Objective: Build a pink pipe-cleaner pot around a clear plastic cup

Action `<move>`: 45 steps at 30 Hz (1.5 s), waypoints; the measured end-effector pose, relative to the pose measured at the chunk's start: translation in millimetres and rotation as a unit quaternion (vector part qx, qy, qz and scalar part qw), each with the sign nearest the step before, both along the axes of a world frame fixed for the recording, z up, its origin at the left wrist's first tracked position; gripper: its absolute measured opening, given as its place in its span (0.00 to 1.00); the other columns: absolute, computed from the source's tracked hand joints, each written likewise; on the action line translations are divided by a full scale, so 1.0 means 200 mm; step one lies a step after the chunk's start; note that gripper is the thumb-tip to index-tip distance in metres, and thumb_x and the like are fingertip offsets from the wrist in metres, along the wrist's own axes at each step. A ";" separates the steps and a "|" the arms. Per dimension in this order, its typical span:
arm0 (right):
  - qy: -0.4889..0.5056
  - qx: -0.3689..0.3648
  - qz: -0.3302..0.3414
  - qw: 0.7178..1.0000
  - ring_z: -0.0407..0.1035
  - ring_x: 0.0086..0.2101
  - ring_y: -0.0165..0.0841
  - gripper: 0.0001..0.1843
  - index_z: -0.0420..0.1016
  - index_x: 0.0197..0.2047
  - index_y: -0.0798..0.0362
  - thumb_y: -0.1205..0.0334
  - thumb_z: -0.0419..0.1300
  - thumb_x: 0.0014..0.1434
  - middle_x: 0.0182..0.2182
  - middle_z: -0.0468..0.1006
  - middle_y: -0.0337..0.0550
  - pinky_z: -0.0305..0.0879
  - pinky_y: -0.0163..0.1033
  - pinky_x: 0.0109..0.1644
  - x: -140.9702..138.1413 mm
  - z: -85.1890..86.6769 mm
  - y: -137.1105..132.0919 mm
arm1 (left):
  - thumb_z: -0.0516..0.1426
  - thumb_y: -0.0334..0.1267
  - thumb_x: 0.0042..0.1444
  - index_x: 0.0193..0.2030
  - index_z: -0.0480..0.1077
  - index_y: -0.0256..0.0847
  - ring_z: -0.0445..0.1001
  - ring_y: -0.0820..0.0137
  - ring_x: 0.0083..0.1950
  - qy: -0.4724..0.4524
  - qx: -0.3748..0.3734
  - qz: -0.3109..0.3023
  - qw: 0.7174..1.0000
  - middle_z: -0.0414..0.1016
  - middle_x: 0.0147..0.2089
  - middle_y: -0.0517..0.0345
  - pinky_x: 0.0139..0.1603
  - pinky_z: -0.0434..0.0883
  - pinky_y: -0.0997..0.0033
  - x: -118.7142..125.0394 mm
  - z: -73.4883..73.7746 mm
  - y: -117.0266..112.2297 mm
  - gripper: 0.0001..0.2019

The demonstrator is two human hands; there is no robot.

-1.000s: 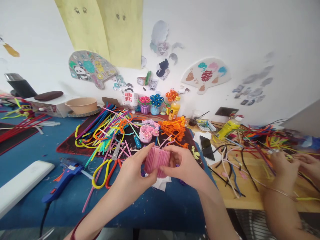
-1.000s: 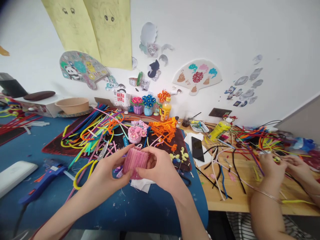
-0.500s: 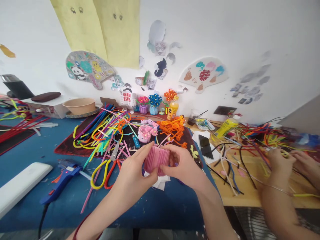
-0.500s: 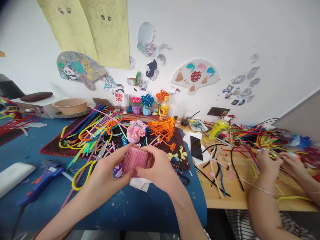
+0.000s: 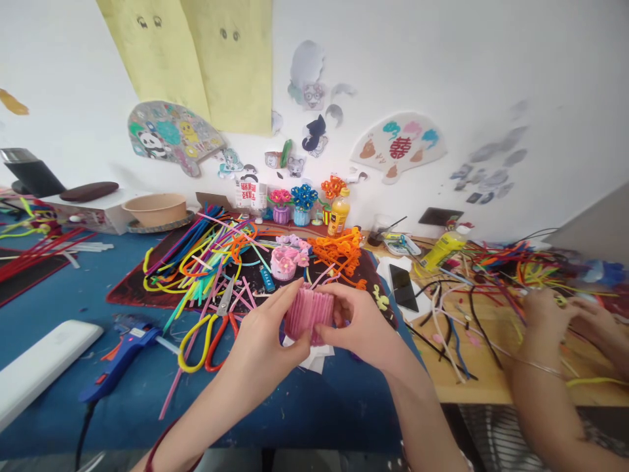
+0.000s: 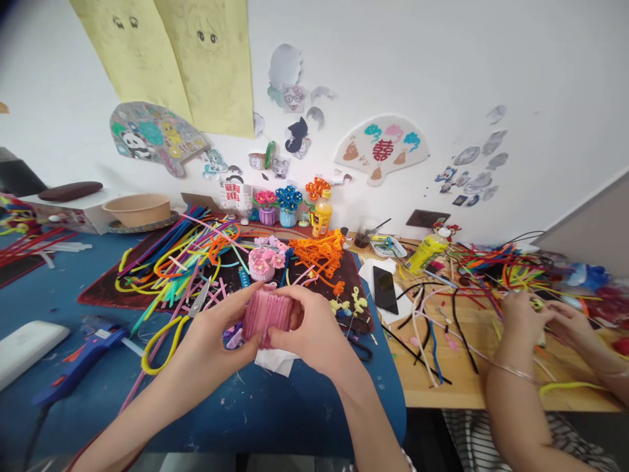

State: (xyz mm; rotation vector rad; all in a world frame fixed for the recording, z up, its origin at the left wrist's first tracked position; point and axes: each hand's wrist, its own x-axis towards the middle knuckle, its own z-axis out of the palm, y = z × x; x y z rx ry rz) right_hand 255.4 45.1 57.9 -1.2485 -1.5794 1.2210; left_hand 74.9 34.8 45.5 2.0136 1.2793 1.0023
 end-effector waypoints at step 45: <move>0.185 -0.041 0.046 0.981 0.63 0.20 0.22 0.20 0.74 0.50 0.48 0.54 0.71 0.55 0.27 0.70 0.31 0.58 0.28 0.22 0.02 -0.14 0.00 | 0.60 0.55 0.59 0.67 0.63 0.47 0.58 0.56 0.73 -0.336 -0.307 -0.051 0.889 0.62 0.72 0.52 0.70 0.61 0.57 0.00 -0.16 -0.01 0.32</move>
